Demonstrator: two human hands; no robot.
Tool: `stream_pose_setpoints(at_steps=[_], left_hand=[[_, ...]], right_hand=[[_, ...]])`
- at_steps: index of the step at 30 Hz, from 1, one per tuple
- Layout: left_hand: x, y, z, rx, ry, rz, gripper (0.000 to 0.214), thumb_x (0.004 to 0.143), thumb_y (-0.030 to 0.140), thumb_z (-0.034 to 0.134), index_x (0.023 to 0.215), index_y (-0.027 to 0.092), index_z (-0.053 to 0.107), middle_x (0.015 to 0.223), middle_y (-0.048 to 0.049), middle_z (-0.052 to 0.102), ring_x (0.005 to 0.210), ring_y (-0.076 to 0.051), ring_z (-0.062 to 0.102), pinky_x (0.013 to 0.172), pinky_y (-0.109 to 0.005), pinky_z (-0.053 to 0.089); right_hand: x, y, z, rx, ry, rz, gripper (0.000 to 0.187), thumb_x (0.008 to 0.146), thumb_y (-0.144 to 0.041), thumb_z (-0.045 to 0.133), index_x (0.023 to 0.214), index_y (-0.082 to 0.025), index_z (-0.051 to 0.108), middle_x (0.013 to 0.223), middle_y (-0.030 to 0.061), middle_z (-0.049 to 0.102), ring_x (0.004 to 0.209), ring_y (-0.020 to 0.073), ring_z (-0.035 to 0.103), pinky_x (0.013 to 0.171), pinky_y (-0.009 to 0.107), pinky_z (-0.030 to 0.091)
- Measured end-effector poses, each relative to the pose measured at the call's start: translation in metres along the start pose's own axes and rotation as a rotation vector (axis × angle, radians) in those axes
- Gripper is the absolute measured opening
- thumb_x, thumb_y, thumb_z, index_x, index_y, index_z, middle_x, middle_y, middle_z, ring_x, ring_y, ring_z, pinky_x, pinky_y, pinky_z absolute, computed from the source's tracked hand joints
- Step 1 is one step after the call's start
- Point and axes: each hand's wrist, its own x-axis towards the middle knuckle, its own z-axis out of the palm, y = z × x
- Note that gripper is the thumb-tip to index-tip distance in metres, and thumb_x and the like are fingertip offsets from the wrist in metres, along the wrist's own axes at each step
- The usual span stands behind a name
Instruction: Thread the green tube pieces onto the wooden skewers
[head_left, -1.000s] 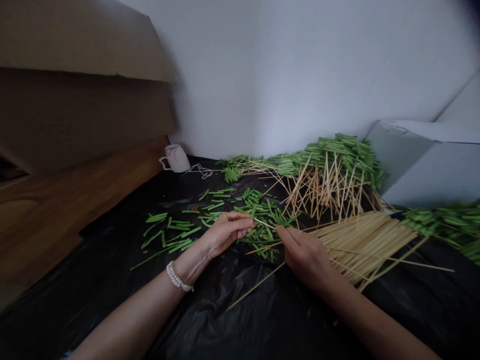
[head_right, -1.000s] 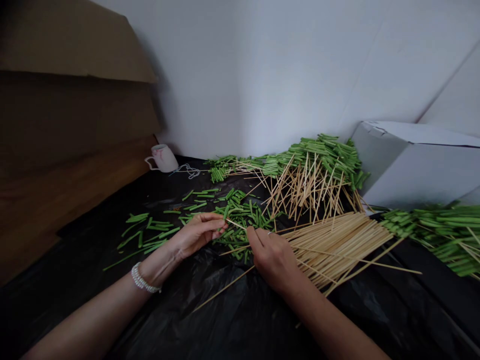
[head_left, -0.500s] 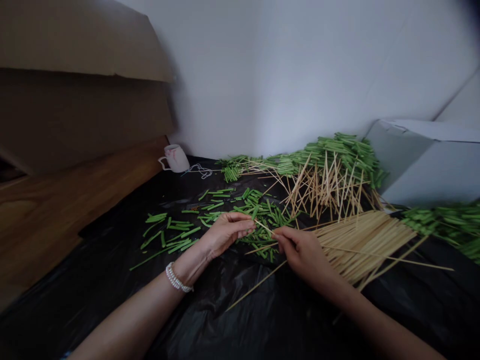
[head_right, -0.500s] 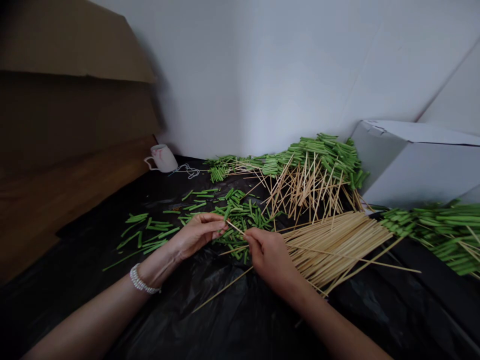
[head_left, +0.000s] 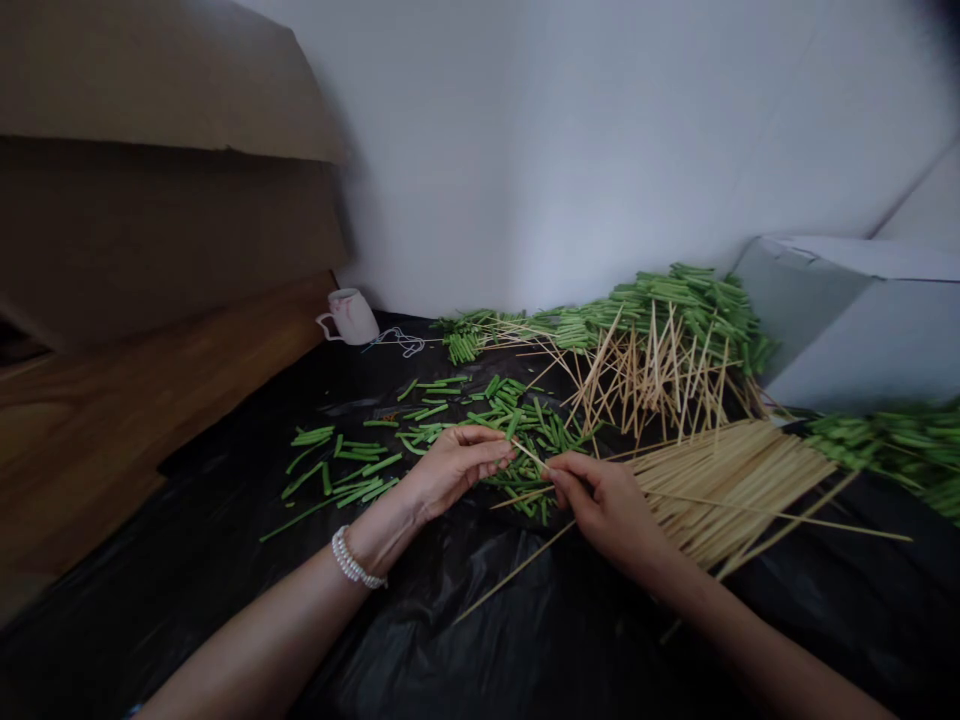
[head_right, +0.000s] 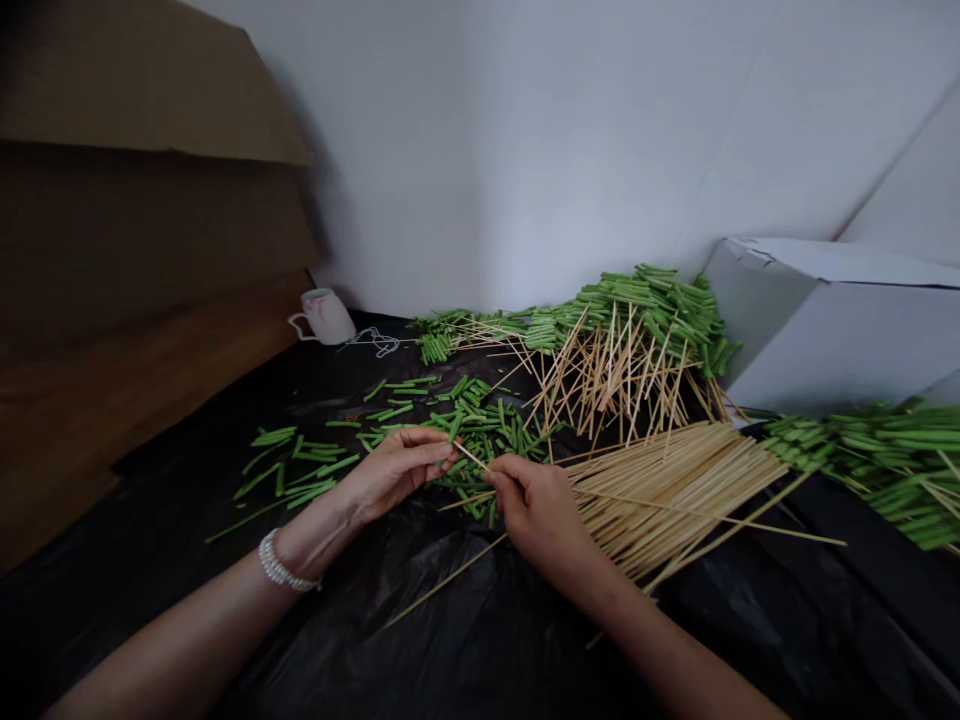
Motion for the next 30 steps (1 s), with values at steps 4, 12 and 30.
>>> stream_pose_setpoints(at_steps=[4,12,30], left_hand=[[0.001,-0.004,0.000,0.016,-0.010,-0.021,0.021,0.060,0.018,0.086,0.074,0.013,0.072,0.074,-0.0043,0.073,0.069,-0.011,0.066,0.065,-0.021,0.048],[0.002,-0.004,0.001,-0.074,-0.007,-0.004,0.020,0.065,0.022,0.084,0.080,0.013,0.074,0.074,-0.0025,0.070,0.064,-0.006,0.060,0.063,-0.017,0.046],[-0.005,-0.012,0.012,0.141,-0.028,0.026,0.020,0.062,0.029,0.085,0.072,0.014,0.075,0.073,-0.0033,0.070,0.071,-0.012,0.062,0.072,-0.024,0.046]], right_hand=[[-0.007,0.008,0.003,-0.393,0.096,-0.216,0.031,0.086,-0.006,0.037,0.102,-0.015,0.062,0.077,0.0048,0.065,0.062,0.0142,0.058,0.058,0.025,0.040],[-0.005,0.010,0.008,-0.353,0.060,-0.132,0.025,0.092,-0.011,0.038,0.103,-0.017,0.060,0.090,0.0065,0.068,0.077,0.0151,0.063,0.063,0.024,0.042],[-0.006,-0.001,0.008,-0.405,0.010,-0.152,0.027,0.085,-0.005,0.038,0.095,-0.018,0.059,0.078,0.0008,0.064,0.066,0.0137,0.058,0.059,0.026,0.033]])
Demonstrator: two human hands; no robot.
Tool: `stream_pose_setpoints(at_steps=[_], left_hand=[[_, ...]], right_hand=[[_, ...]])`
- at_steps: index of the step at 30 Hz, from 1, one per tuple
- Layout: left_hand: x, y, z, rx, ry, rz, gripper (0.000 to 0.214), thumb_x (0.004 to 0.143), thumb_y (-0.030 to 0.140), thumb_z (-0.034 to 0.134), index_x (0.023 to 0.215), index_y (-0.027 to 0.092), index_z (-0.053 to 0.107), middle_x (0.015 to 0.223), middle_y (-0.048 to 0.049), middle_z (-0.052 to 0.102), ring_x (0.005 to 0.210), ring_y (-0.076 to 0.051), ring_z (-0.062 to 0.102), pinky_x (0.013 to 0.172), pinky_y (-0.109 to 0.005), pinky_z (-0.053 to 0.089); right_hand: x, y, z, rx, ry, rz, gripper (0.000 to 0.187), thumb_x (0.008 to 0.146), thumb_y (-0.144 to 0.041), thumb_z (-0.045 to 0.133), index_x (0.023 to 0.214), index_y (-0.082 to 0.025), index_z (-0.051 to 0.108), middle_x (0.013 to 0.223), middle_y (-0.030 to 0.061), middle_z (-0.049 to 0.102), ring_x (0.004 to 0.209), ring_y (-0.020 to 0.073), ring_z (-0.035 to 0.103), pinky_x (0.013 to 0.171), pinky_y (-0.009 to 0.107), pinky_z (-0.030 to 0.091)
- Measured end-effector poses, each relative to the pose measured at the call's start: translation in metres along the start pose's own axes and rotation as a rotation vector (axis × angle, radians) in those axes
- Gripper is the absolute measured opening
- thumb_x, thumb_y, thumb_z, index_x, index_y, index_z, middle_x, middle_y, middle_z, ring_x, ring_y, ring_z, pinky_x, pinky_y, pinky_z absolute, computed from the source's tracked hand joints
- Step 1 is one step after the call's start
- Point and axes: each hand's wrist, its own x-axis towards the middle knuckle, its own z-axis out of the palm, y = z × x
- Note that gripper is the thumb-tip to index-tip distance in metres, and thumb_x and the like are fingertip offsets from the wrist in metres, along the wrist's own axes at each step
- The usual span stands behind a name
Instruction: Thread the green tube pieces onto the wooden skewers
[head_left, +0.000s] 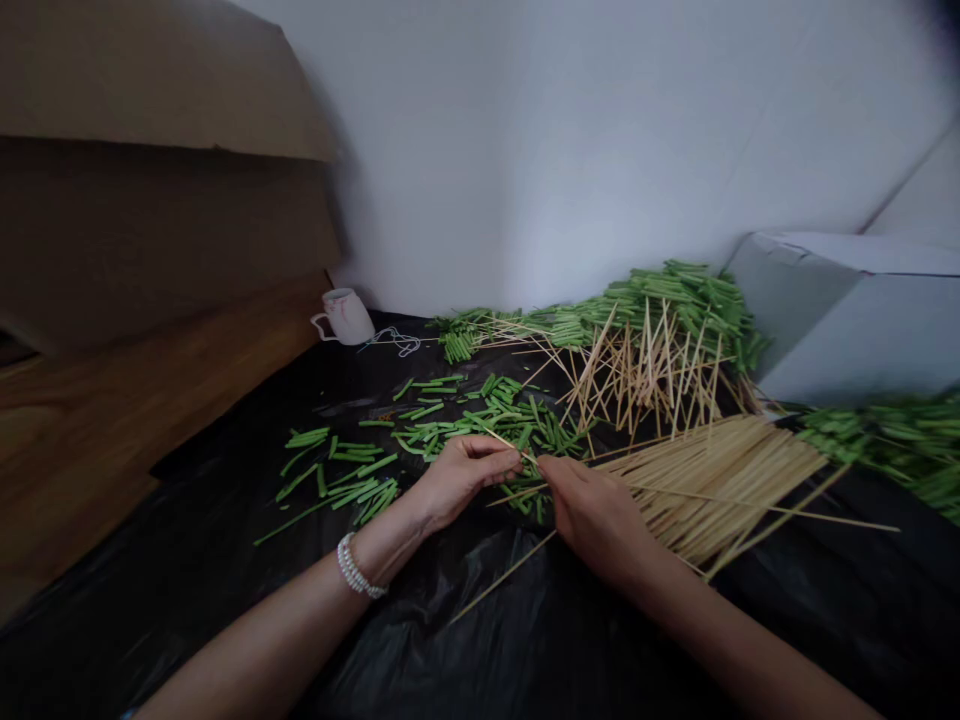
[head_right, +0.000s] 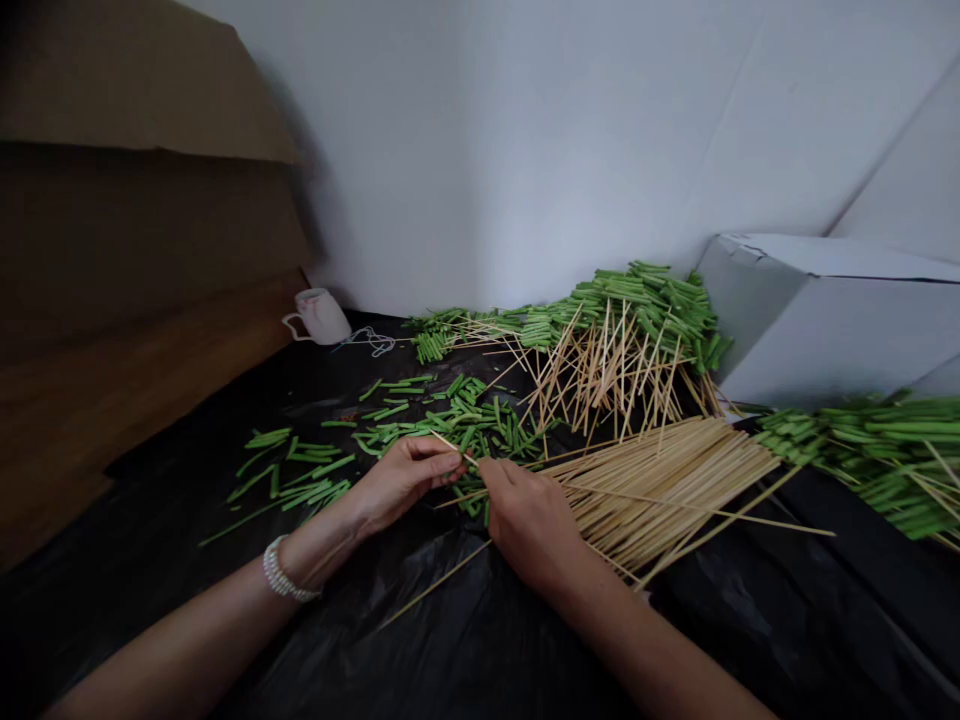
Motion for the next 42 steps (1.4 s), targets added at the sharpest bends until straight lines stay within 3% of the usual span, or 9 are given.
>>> stream_pose_setpoints(at_steps=[9,12,15,22,25,29,33,37,42], left_hand=[[0.004,-0.006,-0.005,0.191,-0.050,0.093,0.023,0.069,0.035,0.079,0.079,0.015,0.077,0.074,-0.0037,0.070,0.065,-0.012,0.056,0.065,-0.025,0.043],[0.010,0.003,-0.017,0.318,0.054,0.196,0.027,0.076,0.041,0.071,0.084,0.015,0.076,0.078,-0.0048,0.071,0.069,-0.014,0.058,0.068,-0.026,0.044],[0.015,0.010,-0.031,0.569,0.207,0.322,0.024,0.076,0.038,0.070,0.081,0.015,0.075,0.079,-0.0052,0.072,0.073,-0.016,0.060,0.071,-0.027,0.044],[0.019,0.010,-0.045,1.210,0.223,0.463,0.016,0.083,0.029,0.061,0.079,0.019,0.074,0.080,-0.0044,0.069,0.075,-0.018,0.060,0.071,-0.029,0.041],[0.018,0.016,-0.051,1.295,0.308,0.446,0.021,0.086,0.033,0.056,0.078,0.019,0.070,0.081,-0.0045,0.068,0.078,-0.019,0.060,0.073,-0.029,0.040],[0.015,0.020,-0.055,1.455,0.261,0.290,0.029,0.078,0.049,0.064,0.070,0.021,0.068,0.077,-0.0042,0.064,0.079,-0.022,0.057,0.068,-0.030,0.038],[0.014,0.018,-0.055,1.491,0.176,0.225,0.023,0.071,0.046,0.071,0.073,0.023,0.071,0.081,-0.0040,0.064,0.085,-0.024,0.057,0.070,-0.030,0.038],[0.015,0.018,-0.052,1.432,0.164,0.294,0.014,0.074,0.037,0.069,0.074,0.023,0.072,0.082,-0.0039,0.066,0.085,-0.022,0.058,0.075,-0.031,0.041],[0.018,0.019,-0.048,0.991,0.242,0.377,0.017,0.074,0.036,0.070,0.078,0.019,0.072,0.078,-0.0031,0.070,0.074,-0.018,0.060,0.072,-0.030,0.044]], right_hand=[[0.001,0.001,0.000,-0.106,0.061,-0.093,0.029,0.082,-0.004,0.039,0.099,-0.016,0.060,0.074,0.0001,0.061,0.060,0.0137,0.054,0.055,0.028,0.030],[0.000,0.010,0.000,-0.151,0.076,-0.048,0.031,0.084,-0.005,0.038,0.104,-0.015,0.060,0.080,0.0023,0.065,0.061,0.0132,0.055,0.055,0.027,0.031],[0.000,0.018,-0.001,-0.226,0.094,-0.004,0.035,0.083,-0.004,0.038,0.110,-0.013,0.058,0.086,0.0048,0.067,0.062,0.0128,0.055,0.055,0.027,0.030],[-0.002,0.017,-0.001,-0.297,0.096,-0.029,0.038,0.081,-0.004,0.039,0.112,-0.014,0.059,0.080,0.0028,0.066,0.057,0.0124,0.054,0.053,0.027,0.029],[-0.002,0.017,0.000,-0.287,0.094,-0.031,0.038,0.080,-0.004,0.040,0.110,-0.014,0.060,0.081,0.0025,0.066,0.057,0.0122,0.055,0.053,0.027,0.030],[-0.002,0.017,0.001,-0.270,0.084,-0.025,0.037,0.081,-0.004,0.041,0.110,-0.015,0.061,0.082,0.0027,0.067,0.057,0.0120,0.055,0.053,0.027,0.031],[-0.002,0.018,0.003,-0.262,0.075,-0.023,0.037,0.081,-0.005,0.042,0.111,-0.015,0.061,0.082,0.0028,0.067,0.059,0.0121,0.055,0.054,0.027,0.032],[-0.003,0.018,0.004,-0.248,0.070,-0.029,0.035,0.082,-0.006,0.042,0.111,-0.014,0.061,0.080,0.0023,0.066,0.058,0.0122,0.056,0.054,0.027,0.032],[-0.004,0.015,0.005,-0.218,0.088,-0.035,0.035,0.084,-0.008,0.041,0.113,-0.015,0.061,0.081,0.0025,0.066,0.060,0.0118,0.056,0.054,0.027,0.033]])
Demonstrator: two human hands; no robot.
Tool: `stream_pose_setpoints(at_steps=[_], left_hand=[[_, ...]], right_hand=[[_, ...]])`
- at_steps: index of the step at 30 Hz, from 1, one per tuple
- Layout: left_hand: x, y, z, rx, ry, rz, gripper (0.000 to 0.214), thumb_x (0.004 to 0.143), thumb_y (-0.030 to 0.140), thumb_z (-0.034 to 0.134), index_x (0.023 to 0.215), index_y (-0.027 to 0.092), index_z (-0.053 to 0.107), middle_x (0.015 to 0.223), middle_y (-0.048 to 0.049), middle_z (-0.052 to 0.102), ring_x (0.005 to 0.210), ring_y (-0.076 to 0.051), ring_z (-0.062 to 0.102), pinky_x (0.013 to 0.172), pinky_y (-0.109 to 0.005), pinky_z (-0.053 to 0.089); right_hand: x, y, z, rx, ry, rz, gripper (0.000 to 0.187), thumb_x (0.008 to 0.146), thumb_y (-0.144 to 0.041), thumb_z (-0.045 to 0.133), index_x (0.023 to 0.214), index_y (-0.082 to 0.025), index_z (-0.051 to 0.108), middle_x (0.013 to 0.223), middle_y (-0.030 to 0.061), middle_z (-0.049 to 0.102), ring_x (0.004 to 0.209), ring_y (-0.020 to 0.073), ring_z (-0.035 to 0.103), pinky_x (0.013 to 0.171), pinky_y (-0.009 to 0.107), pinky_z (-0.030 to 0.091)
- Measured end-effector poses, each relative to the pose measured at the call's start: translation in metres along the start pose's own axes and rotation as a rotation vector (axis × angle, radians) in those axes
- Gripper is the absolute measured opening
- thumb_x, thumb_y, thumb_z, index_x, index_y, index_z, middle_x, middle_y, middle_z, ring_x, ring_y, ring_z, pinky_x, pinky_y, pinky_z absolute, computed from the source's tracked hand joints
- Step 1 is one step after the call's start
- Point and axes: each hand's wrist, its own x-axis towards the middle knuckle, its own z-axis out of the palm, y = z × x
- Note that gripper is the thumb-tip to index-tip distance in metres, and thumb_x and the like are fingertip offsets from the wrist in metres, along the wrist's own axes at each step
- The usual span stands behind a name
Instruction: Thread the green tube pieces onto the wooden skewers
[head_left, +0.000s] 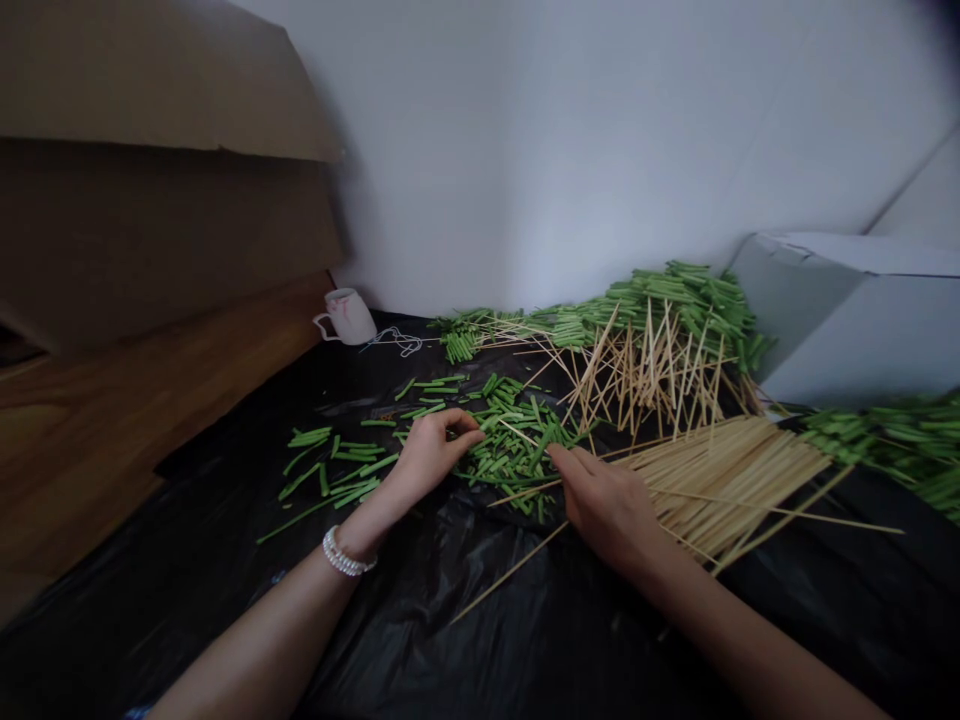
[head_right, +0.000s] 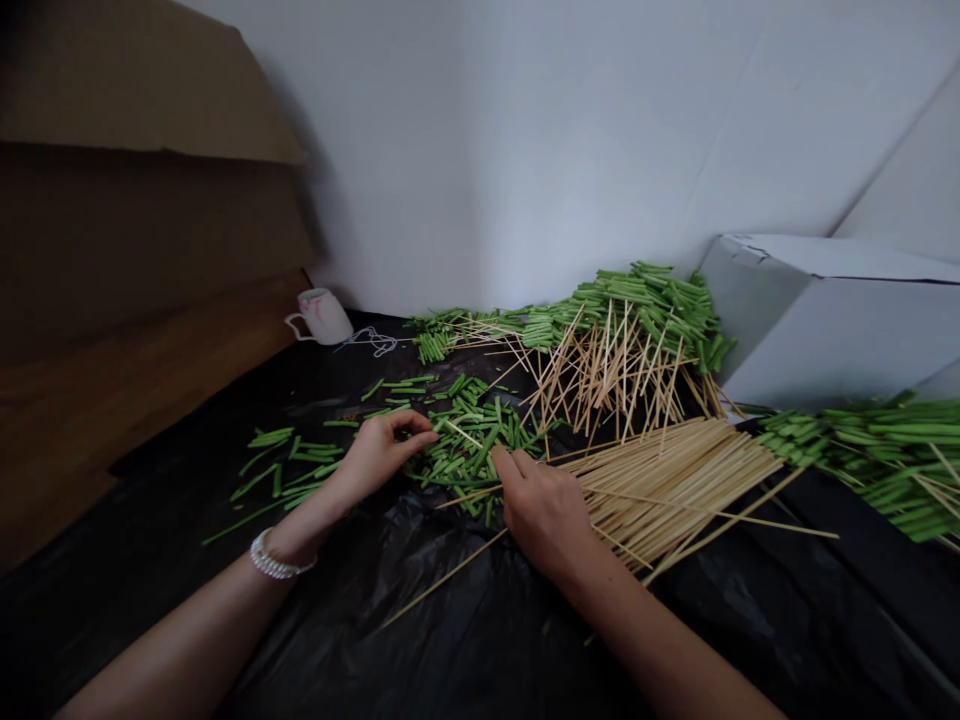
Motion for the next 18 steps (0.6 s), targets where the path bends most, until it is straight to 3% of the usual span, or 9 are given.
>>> stream_pose_setpoints(at_steps=[4,7,11,18], left_hand=[[0.0002,0.0028,0.0039,-0.577,-0.029,-0.246,0.031,0.066,0.038,0.079,0.088,0.016,0.074,0.078,-0.0033,0.072,0.071,-0.014,0.061,0.069,-0.026,0.045],[-0.0009,0.0048,0.0049,-0.853,-0.109,-0.390,0.034,0.061,0.033,0.084,0.088,0.015,0.075,0.082,-0.0048,0.073,0.075,-0.013,0.063,0.069,-0.023,0.045],[-0.0018,0.0063,0.0042,-0.996,-0.172,-0.432,0.033,0.059,0.027,0.087,0.088,0.015,0.076,0.084,-0.0049,0.073,0.074,-0.010,0.062,0.069,-0.021,0.045],[-0.0036,0.0067,0.0053,-1.024,-0.169,-0.463,0.032,0.058,0.023,0.088,0.087,0.016,0.076,0.084,-0.0040,0.073,0.078,-0.010,0.064,0.069,-0.020,0.045]], right_hand=[[-0.0005,-0.0030,-0.0010,0.009,0.005,-0.007,0.036,0.085,-0.008,0.041,0.113,-0.015,0.062,0.079,0.0011,0.065,0.057,0.0115,0.054,0.053,0.028,0.031],[-0.0003,-0.0043,-0.0025,0.010,-0.005,-0.008,0.035,0.085,-0.008,0.041,0.113,-0.015,0.062,0.078,0.0009,0.065,0.057,0.0116,0.054,0.053,0.028,0.031],[-0.0002,-0.0047,-0.0032,0.018,-0.030,-0.010,0.037,0.085,-0.008,0.041,0.114,-0.015,0.061,0.078,0.0012,0.065,0.058,0.0117,0.054,0.053,0.028,0.031],[-0.0006,-0.0052,-0.0027,0.018,-0.029,-0.022,0.037,0.084,-0.007,0.040,0.114,-0.014,0.062,0.077,0.0011,0.063,0.057,0.0118,0.053,0.054,0.028,0.030]])
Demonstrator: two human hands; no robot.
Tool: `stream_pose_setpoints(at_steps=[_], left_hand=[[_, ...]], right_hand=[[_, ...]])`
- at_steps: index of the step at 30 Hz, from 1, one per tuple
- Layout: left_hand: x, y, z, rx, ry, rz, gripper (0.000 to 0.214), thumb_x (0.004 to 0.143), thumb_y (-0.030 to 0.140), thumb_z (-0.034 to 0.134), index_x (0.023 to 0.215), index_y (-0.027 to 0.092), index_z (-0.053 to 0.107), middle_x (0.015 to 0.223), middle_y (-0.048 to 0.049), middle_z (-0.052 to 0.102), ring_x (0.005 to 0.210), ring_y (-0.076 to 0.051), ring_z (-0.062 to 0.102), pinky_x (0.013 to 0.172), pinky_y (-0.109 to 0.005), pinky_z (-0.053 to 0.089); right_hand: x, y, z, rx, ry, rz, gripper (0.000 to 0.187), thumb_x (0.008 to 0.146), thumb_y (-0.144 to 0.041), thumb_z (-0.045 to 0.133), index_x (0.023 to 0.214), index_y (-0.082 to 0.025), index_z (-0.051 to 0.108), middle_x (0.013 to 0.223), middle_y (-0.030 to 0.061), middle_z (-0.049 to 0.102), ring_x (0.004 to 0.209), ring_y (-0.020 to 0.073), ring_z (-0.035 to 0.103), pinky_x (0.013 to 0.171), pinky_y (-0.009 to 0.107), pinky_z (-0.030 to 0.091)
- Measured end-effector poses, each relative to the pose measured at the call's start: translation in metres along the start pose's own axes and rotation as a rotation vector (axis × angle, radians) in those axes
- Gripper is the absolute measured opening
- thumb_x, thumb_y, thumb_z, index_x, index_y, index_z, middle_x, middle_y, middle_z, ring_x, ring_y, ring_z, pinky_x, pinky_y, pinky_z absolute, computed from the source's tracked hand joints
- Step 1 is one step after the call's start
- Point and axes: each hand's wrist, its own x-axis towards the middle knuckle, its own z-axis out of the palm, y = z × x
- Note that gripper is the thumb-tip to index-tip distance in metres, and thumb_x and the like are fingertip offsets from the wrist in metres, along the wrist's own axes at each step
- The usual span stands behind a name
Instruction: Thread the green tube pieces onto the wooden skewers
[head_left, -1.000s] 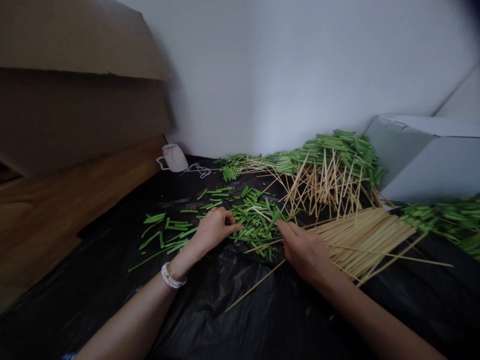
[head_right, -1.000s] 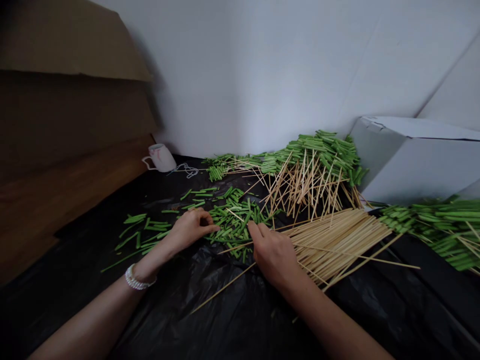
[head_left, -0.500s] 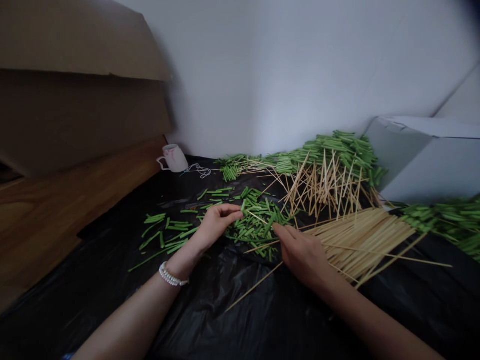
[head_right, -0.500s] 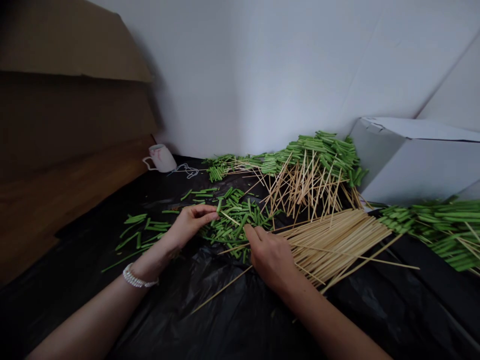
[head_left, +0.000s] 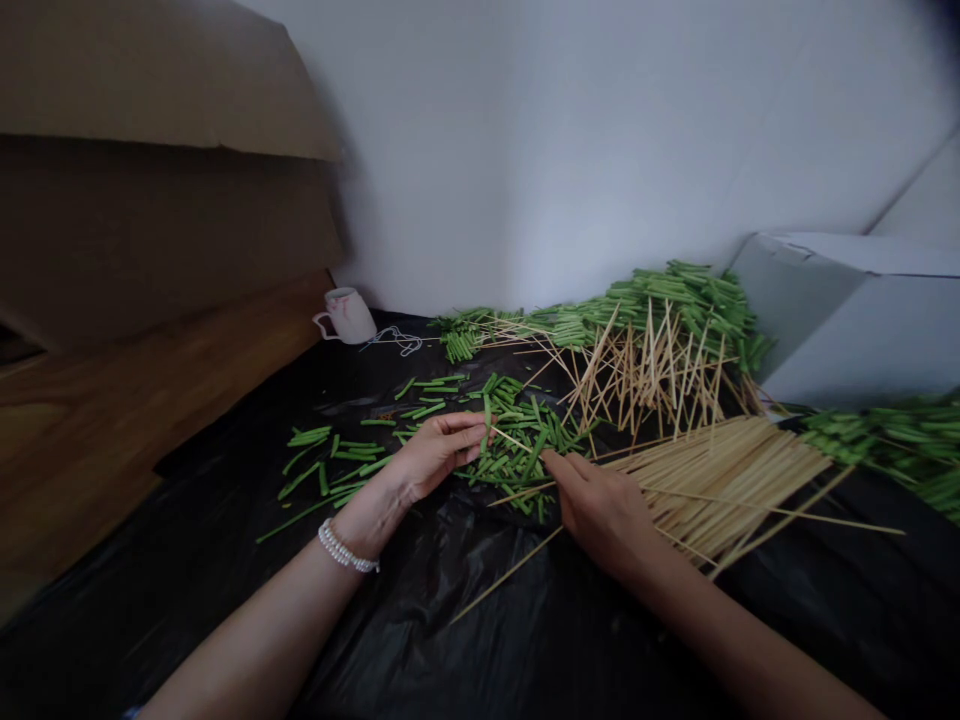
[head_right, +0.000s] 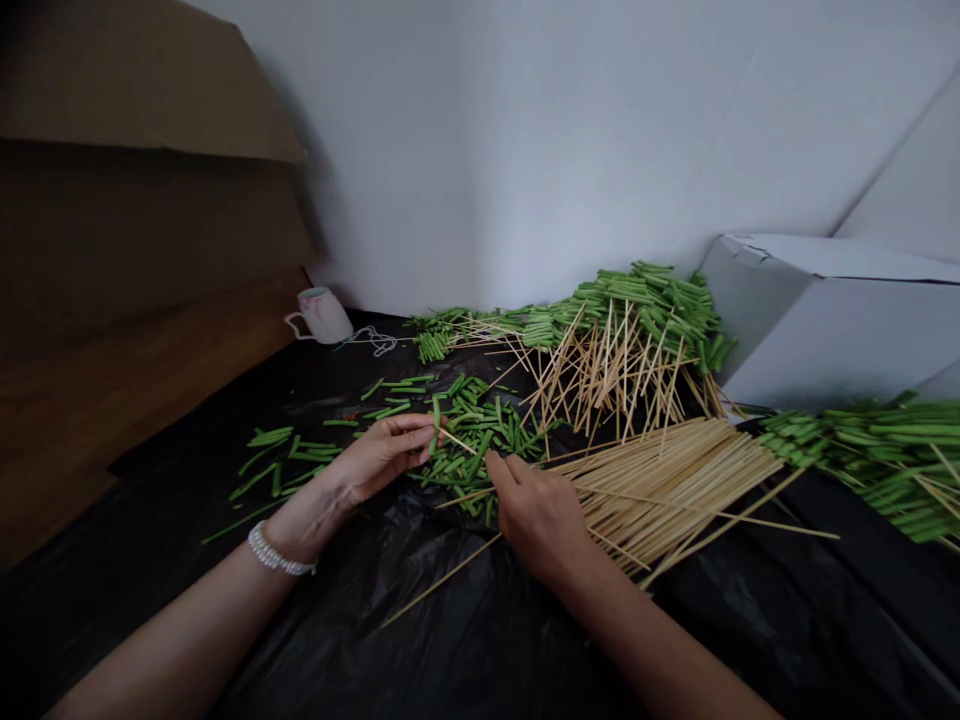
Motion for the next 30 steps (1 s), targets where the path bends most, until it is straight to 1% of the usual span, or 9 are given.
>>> stream_pose_setpoints(at_steps=[4,8,11,17,24,27,30], left_hand=[[-0.0012,-0.0001,0.0012,-0.006,0.011,0.000,0.032,0.056,0.023,0.089,0.085,0.015,0.075,0.080,-0.0030,0.072,0.075,-0.011,0.065,0.068,-0.020,0.046],[-0.0017,0.0006,0.0016,-0.012,0.004,-0.006,0.031,0.058,0.020,0.087,0.086,0.015,0.075,0.081,-0.0033,0.073,0.076,-0.011,0.065,0.069,-0.022,0.047],[-0.0016,0.0009,0.0023,-0.009,0.029,-0.009,0.032,0.057,0.019,0.088,0.086,0.015,0.075,0.082,-0.0032,0.072,0.076,-0.010,0.065,0.070,-0.021,0.047],[-0.0006,0.0002,0.0022,0.003,0.067,0.018,0.030,0.053,0.019,0.089,0.079,0.014,0.075,0.077,-0.0019,0.071,0.068,-0.008,0.060,0.066,-0.021,0.046],[0.0006,-0.0028,-0.0001,0.024,0.061,0.007,0.028,0.052,0.020,0.090,0.076,0.014,0.075,0.075,-0.0024,0.071,0.066,-0.008,0.060,0.064,-0.021,0.046],[0.0000,-0.0041,0.0014,0.007,0.060,-0.013,0.029,0.052,0.019,0.090,0.077,0.014,0.075,0.074,-0.0017,0.071,0.067,-0.008,0.061,0.065,-0.020,0.045],[-0.0018,-0.0035,0.0043,-0.011,0.057,-0.012,0.030,0.053,0.018,0.089,0.079,0.014,0.074,0.076,-0.0012,0.070,0.067,-0.007,0.061,0.066,-0.020,0.046]], right_hand=[[0.0004,-0.0004,-0.0008,0.004,-0.008,0.004,0.037,0.084,-0.007,0.041,0.114,-0.014,0.062,0.078,0.0011,0.064,0.058,0.0120,0.054,0.054,0.028,0.031],[0.0005,-0.0003,-0.0004,0.007,-0.001,0.008,0.036,0.084,-0.008,0.041,0.114,-0.015,0.062,0.077,0.0009,0.063,0.057,0.0115,0.053,0.053,0.028,0.031],[0.0003,0.0000,0.0002,0.008,0.001,0.010,0.036,0.084,-0.008,0.041,0.112,-0.015,0.062,0.076,0.0011,0.063,0.056,0.0110,0.052,0.052,0.027,0.030],[-0.0006,-0.0002,0.0012,0.002,-0.017,0.012,0.037,0.083,-0.008,0.041,0.112,-0.015,0.062,0.076,0.0011,0.063,0.055,0.0106,0.051,0.052,0.027,0.029],[-0.0014,-0.0017,0.0014,0.014,-0.012,0.005,0.038,0.084,-0.008,0.041,0.114,-0.015,0.061,0.079,0.0022,0.066,0.059,0.0111,0.055,0.054,0.026,0.032],[-0.0015,-0.0020,0.0016,0.020,0.002,0.003,0.037,0.083,-0.008,0.041,0.113,-0.015,0.062,0.079,0.0017,0.065,0.059,0.0121,0.055,0.054,0.027,0.033],[-0.0013,-0.0025,0.0014,0.016,-0.013,0.015,0.038,0.083,-0.007,0.042,0.115,-0.015,0.062,0.080,0.0015,0.066,0.060,0.0120,0.056,0.055,0.027,0.034]])
